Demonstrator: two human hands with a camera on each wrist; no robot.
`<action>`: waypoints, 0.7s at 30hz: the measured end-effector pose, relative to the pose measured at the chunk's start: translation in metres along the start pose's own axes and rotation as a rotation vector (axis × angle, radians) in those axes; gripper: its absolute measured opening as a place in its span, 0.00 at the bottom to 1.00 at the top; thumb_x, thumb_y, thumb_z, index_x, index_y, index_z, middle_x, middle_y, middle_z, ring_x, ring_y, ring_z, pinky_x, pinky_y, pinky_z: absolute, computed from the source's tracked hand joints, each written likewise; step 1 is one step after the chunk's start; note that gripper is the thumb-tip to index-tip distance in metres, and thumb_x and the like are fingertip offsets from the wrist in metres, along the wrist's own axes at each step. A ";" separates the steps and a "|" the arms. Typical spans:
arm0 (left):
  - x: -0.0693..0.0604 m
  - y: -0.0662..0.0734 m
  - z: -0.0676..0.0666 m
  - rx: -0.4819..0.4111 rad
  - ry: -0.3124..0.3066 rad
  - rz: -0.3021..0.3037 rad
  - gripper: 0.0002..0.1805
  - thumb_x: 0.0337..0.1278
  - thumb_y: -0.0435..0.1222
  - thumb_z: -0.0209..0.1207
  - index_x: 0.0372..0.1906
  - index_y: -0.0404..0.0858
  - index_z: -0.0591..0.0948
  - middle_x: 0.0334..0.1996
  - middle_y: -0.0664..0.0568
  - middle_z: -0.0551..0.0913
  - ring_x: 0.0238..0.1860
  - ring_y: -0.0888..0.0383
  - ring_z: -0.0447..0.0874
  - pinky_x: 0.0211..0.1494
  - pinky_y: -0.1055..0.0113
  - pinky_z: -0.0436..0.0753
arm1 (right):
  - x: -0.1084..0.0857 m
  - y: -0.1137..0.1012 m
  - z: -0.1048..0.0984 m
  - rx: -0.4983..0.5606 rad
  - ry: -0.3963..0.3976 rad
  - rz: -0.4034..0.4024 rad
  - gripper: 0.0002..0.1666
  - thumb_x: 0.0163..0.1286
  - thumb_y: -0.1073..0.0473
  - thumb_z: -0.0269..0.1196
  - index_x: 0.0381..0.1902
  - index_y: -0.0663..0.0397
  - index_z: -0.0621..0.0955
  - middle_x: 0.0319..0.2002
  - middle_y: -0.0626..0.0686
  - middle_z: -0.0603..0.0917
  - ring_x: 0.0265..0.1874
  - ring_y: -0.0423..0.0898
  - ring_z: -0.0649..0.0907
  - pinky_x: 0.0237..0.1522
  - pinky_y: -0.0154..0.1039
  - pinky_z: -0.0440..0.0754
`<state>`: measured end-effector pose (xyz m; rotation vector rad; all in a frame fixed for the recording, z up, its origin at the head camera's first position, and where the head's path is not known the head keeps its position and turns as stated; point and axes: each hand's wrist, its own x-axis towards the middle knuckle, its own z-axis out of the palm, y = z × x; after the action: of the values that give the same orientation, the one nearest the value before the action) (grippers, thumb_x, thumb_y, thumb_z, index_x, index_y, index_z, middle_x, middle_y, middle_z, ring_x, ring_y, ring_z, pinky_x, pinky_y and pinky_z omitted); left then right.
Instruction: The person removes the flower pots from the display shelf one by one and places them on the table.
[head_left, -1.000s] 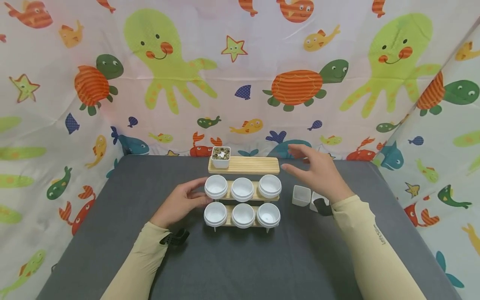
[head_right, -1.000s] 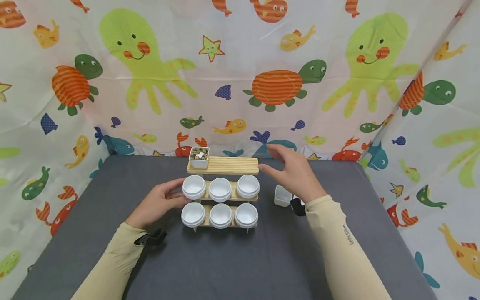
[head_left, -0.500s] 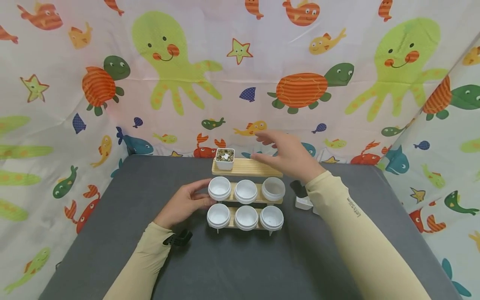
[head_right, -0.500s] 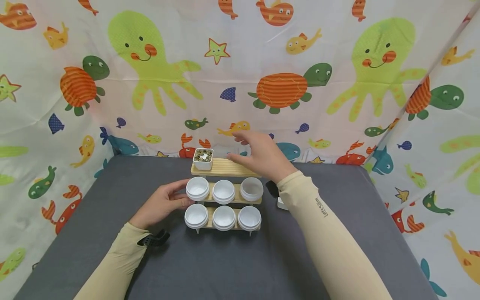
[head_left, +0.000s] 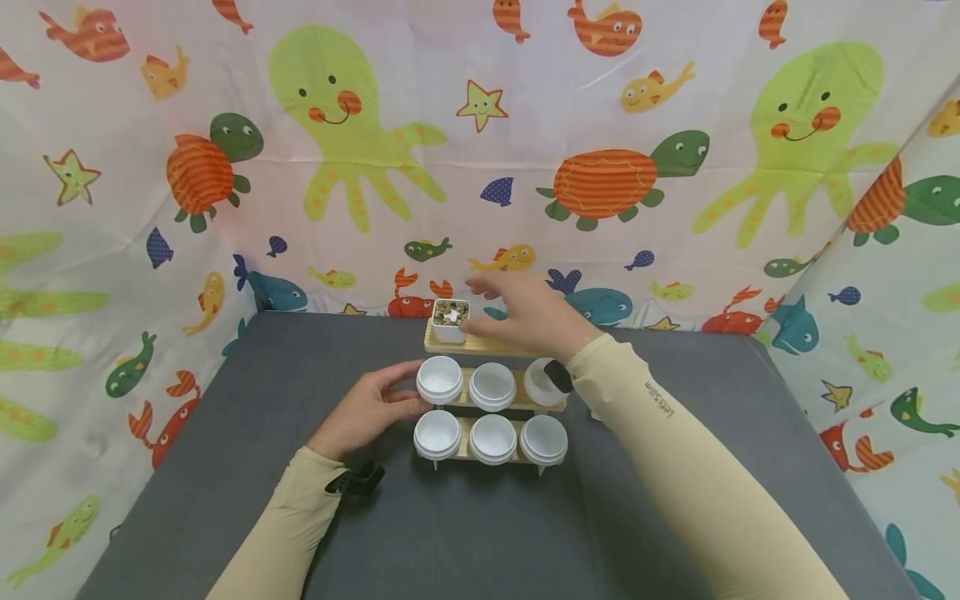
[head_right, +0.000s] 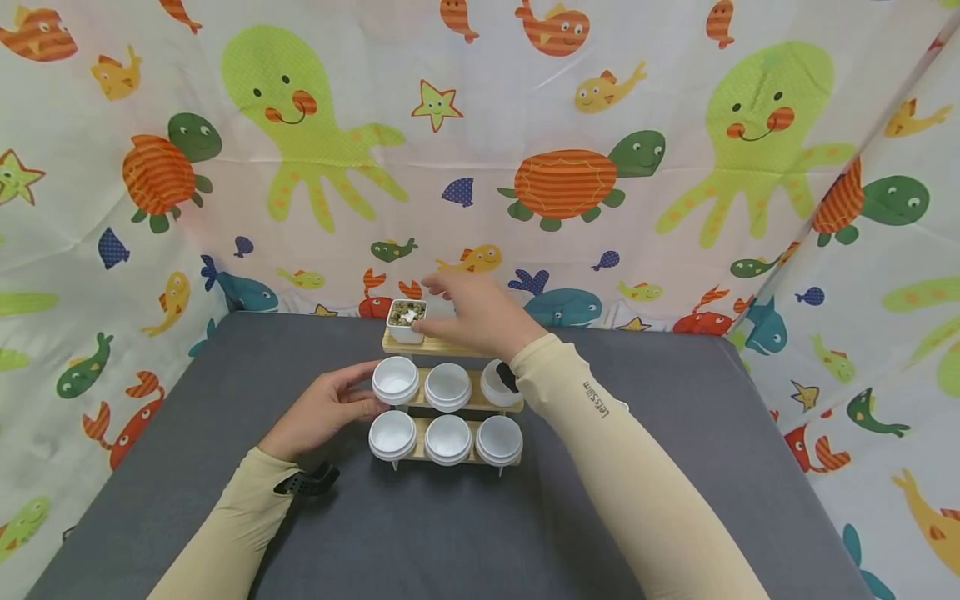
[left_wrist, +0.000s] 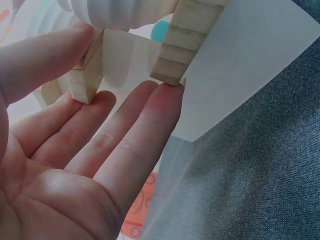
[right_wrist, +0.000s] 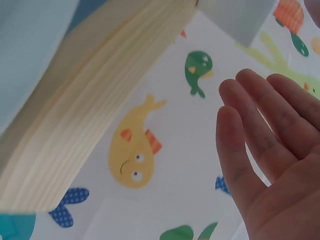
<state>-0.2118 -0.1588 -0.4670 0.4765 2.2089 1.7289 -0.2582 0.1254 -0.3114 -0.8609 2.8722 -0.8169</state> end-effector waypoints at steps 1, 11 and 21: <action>0.000 0.000 0.000 -0.003 -0.003 -0.001 0.39 0.68 0.38 0.73 0.81 0.44 0.71 0.75 0.42 0.78 0.65 0.44 0.89 0.59 0.59 0.92 | 0.002 -0.001 0.002 -0.001 -0.012 -0.006 0.42 0.71 0.39 0.74 0.76 0.47 0.77 0.69 0.52 0.85 0.68 0.53 0.84 0.68 0.54 0.86; 0.000 0.002 0.000 -0.011 -0.013 -0.003 0.39 0.68 0.38 0.73 0.81 0.45 0.71 0.75 0.42 0.78 0.65 0.45 0.89 0.59 0.60 0.92 | 0.013 -0.013 0.012 -0.085 -0.068 -0.049 0.40 0.72 0.38 0.73 0.73 0.52 0.78 0.66 0.53 0.86 0.66 0.53 0.85 0.71 0.52 0.83; -0.001 0.003 -0.001 -0.007 -0.011 -0.005 0.39 0.69 0.37 0.72 0.81 0.44 0.71 0.75 0.42 0.78 0.65 0.45 0.89 0.60 0.60 0.91 | 0.020 -0.019 0.016 -0.156 -0.097 -0.039 0.40 0.72 0.40 0.73 0.74 0.55 0.78 0.66 0.54 0.86 0.66 0.51 0.85 0.73 0.50 0.82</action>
<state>-0.2109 -0.1592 -0.4638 0.4778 2.1935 1.7272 -0.2627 0.0941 -0.3139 -0.9457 2.8720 -0.5426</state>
